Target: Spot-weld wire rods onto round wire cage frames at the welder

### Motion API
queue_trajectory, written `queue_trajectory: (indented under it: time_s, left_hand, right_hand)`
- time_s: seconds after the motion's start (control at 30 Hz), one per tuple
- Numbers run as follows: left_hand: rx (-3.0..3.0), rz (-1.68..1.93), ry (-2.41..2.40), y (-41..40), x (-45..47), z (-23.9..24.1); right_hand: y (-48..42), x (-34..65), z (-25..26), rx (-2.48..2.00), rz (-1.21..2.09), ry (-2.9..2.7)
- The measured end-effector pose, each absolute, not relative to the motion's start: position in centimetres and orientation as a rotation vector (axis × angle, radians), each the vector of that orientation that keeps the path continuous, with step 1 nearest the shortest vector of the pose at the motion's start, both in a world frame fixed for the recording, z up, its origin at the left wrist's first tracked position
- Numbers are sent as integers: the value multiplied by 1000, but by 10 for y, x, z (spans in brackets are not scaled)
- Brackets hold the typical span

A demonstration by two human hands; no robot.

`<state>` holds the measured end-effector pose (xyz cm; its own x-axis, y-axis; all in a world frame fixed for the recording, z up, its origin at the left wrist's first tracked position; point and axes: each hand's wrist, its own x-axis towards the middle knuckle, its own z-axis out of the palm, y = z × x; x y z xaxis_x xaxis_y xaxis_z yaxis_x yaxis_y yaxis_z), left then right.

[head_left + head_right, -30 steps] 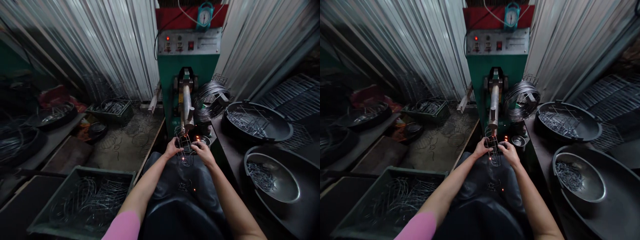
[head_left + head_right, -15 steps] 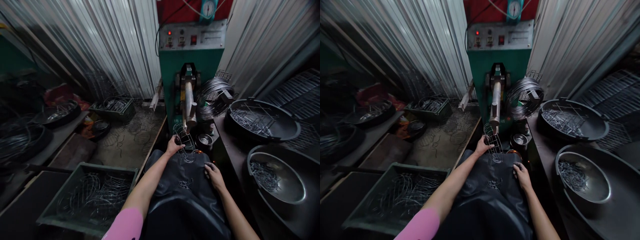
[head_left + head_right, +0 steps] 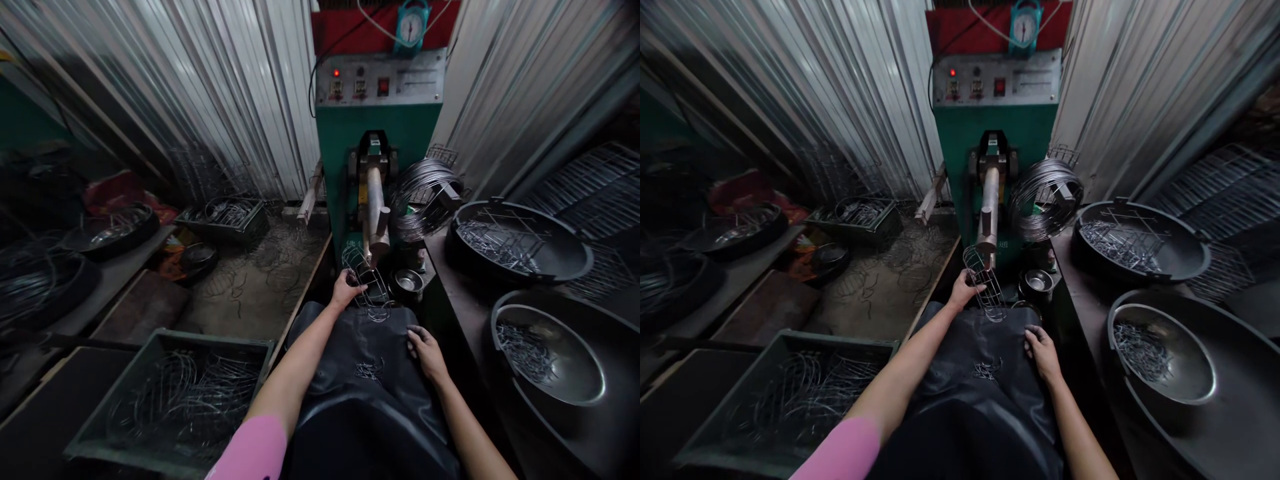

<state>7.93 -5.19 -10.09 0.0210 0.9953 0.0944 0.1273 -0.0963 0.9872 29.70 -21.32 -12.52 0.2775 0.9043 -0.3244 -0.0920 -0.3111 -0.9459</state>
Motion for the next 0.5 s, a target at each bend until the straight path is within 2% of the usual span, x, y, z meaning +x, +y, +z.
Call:
queue_trajectory:
  time_s: [0.5]
  left_hand:
    - [1367,1056,1134,-49,75,-95]
  right_hand:
    - [-217,296,-124,-1520,1240,-771]
